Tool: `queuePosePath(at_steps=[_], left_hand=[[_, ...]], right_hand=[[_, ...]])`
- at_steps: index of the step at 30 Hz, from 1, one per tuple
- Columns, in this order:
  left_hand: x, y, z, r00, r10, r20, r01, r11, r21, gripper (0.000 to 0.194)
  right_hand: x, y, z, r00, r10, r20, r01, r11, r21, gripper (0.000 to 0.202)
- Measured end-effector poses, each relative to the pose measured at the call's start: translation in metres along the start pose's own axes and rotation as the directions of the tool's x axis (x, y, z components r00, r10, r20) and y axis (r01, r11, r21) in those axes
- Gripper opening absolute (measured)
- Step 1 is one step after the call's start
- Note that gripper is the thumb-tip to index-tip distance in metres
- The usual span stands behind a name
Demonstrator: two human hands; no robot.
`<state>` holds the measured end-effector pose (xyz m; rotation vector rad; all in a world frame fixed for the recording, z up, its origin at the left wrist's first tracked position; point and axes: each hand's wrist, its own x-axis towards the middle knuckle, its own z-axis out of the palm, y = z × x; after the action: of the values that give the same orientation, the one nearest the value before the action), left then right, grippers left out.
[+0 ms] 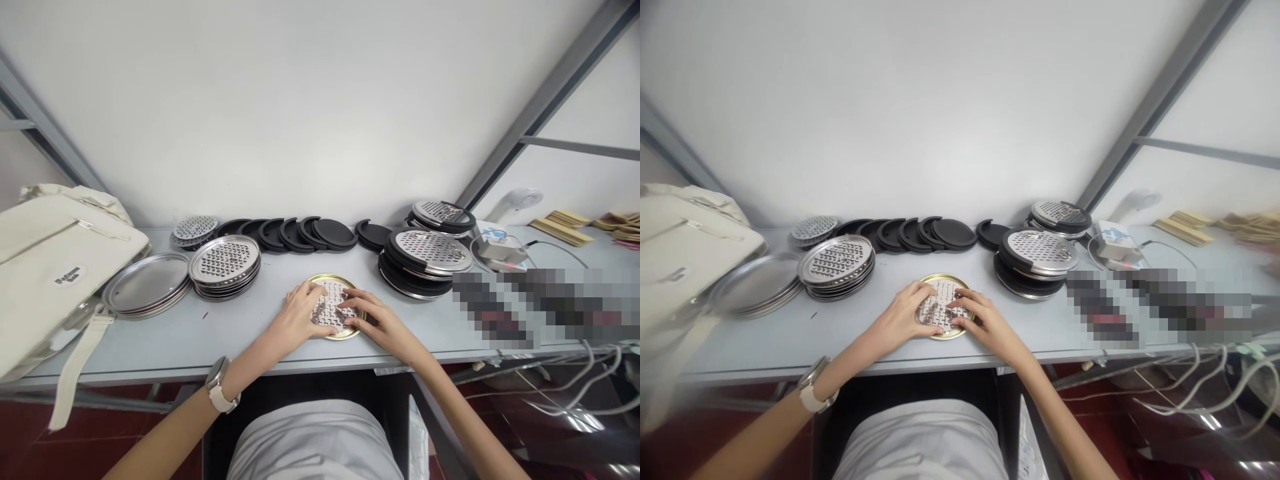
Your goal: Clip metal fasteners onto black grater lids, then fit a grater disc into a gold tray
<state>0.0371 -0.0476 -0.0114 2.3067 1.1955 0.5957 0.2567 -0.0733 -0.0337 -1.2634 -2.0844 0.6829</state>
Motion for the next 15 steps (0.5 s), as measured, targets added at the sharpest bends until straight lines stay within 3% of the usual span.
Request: queuePosePath(at_steps=[5,9,15], left_hand=[[-0.0001,-0.0013,-0.0014,0.997,0.066,0.028,-0.068,0.995,0.074,0.038],[0.0008,-0.0017,-0.0041,0.985,0.17,0.041,-0.17,0.985,-0.007,0.022],[0.0035,0.0017,-0.0091,0.975,0.209,0.072,-0.208,0.978,-0.023,0.017]], right_hand=[[-0.0009,0.0036,0.0001,0.999,-0.04,0.011,0.04,0.999,-0.001,0.019],[-0.0027,0.0029,0.0008,0.999,-0.033,-0.02,0.033,0.999,0.0,0.02],[-0.0016,0.0005,0.0029,0.997,-0.027,-0.07,0.026,0.999,-0.027,0.03]])
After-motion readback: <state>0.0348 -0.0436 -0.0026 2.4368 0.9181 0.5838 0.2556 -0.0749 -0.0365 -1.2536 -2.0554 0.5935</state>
